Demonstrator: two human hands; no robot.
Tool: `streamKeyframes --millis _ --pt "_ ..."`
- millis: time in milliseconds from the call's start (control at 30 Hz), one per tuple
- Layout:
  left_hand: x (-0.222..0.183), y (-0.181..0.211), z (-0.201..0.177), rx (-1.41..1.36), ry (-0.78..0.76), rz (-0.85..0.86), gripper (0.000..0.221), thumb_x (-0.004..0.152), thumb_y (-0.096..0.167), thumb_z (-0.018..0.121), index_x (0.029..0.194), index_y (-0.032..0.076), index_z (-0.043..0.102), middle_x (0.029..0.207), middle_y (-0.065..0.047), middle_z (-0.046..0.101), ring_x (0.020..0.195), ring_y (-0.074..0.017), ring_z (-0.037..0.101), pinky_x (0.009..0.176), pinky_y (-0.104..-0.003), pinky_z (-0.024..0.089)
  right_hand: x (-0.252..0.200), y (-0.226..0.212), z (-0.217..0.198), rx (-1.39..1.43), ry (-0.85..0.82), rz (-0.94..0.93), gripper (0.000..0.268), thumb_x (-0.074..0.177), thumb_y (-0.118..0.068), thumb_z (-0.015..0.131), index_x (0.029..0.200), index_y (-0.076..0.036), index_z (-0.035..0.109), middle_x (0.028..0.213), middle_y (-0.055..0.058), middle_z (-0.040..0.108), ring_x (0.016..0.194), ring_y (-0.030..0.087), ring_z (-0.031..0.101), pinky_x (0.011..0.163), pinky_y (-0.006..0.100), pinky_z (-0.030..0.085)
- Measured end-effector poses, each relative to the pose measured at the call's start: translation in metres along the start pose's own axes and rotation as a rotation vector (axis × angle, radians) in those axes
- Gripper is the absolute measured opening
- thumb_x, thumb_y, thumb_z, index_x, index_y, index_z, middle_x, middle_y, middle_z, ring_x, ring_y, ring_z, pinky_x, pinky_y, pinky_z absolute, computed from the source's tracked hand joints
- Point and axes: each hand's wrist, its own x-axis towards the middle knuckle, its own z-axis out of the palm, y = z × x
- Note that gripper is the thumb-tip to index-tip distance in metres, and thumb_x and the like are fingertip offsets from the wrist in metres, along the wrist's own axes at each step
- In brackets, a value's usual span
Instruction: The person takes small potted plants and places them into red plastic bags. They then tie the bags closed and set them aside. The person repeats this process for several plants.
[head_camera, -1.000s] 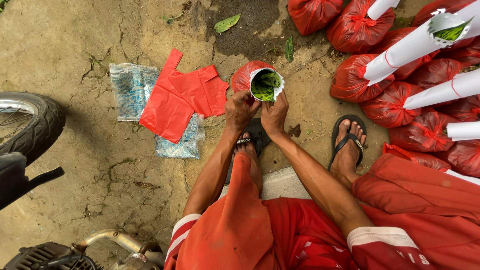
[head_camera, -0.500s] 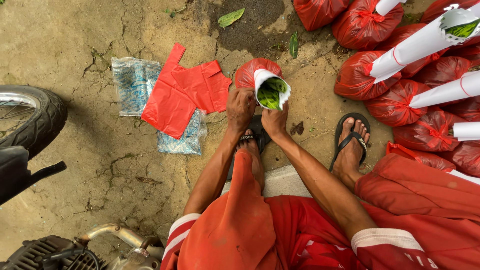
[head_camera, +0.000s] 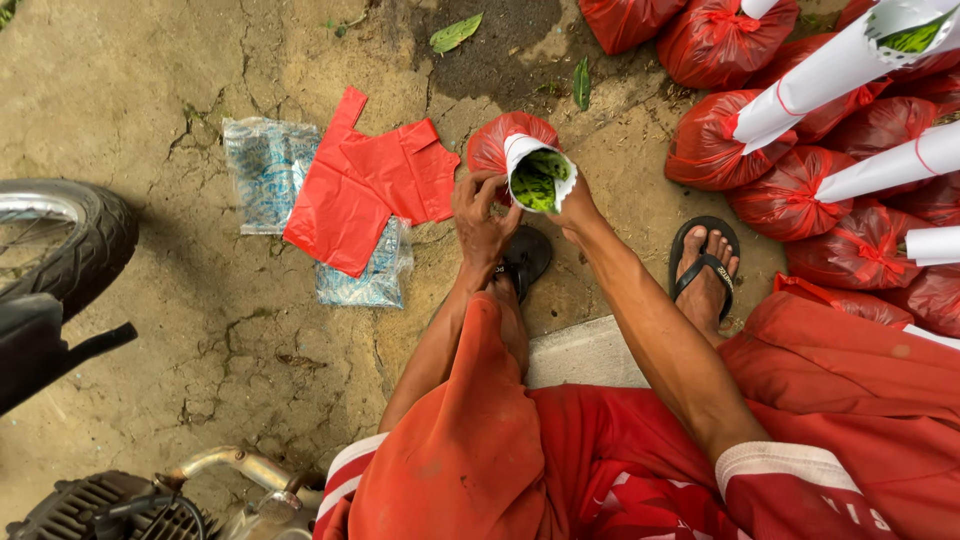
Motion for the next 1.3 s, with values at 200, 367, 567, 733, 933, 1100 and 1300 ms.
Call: streamKeyframes --millis 200,367,567,733,933,1100,1300 --pt "0.017 0.01 -0.006 0.044 -0.139 -0.067 0.036 0.081 0.024 0.084 0.109 0.005 0.071 0.102 -0.008 0.058 0.097 -0.0274 0.056 0.085 -0.043 0.043 -0.005 -0.012 0.011 -0.401 0.016 -0.347 0.025 0.094 0.008 0.061 0.117 -0.002 0.067 0.107 0.004 0.072 0.098 0.011 0.064 0.082 0.025 0.054" --pt "0.037 -0.006 -0.009 -0.085 -0.316 -0.051 0.018 0.088 0.02 0.073 0.1 0.007 0.074 0.106 -0.011 0.05 0.1 -0.0271 0.052 0.087 -0.042 0.043 -0.008 -0.011 0.015 -0.045 0.064 -0.143 0.027 0.095 0.006 0.059 0.121 0.001 0.063 0.103 0.008 0.072 0.089 0.022 0.066 0.075 0.037 0.055" --pt "0.039 -0.03 -0.004 -0.284 -0.37 -0.071 0.015 0.092 0.015 0.067 0.099 0.002 0.07 0.11 -0.012 0.043 0.105 -0.0265 0.043 0.092 -0.04 0.041 -0.004 0.024 0.007 -0.822 0.304 -0.704 0.07 0.096 0.002 0.066 0.152 0.011 0.025 0.145 0.032 0.048 0.135 0.042 0.049 0.11 0.052 0.044" --pt "0.032 -0.051 0.011 -0.41 -0.302 -0.175 0.019 0.09 0.014 0.067 0.082 0.002 0.055 0.113 -0.012 0.04 0.106 -0.0255 0.041 0.095 -0.04 0.041 0.008 0.04 0.002 -0.846 0.29 -0.57 0.083 0.097 -0.002 0.06 0.158 0.012 0.005 0.152 0.038 0.033 0.141 0.046 0.041 0.111 0.048 0.047" --pt "0.018 -0.052 0.001 -0.232 -0.244 -0.159 0.03 0.095 0.029 0.073 0.099 0.004 0.059 0.122 -0.014 0.043 0.121 -0.0294 0.042 0.103 -0.043 0.04 -0.004 0.014 0.001 -0.557 0.267 -0.373 0.058 0.1 -0.025 0.06 0.145 -0.003 0.031 0.137 0.019 0.054 0.131 0.031 0.058 0.103 0.04 0.053" --pt "0.006 -0.048 -0.001 -0.542 -0.227 -0.571 0.071 0.101 0.05 0.055 0.152 0.006 0.033 0.154 -0.018 0.033 0.137 -0.0318 0.048 0.109 -0.046 0.047 -0.026 0.012 0.004 -0.791 0.165 -0.619 0.103 0.076 -0.019 0.081 0.154 0.001 0.017 0.143 0.029 0.039 0.14 0.04 0.036 0.119 0.048 0.03" --pt "0.028 -0.04 0.023 -0.538 -0.259 -0.618 0.078 0.099 0.055 0.061 0.153 0.005 0.036 0.146 -0.022 0.05 0.131 -0.0329 0.06 0.107 -0.045 0.055 -0.002 0.0 0.011 -0.71 0.049 -0.368 0.119 0.072 -0.051 0.095 0.156 -0.001 0.027 0.153 0.02 0.045 0.144 0.035 0.048 0.123 0.049 0.041"
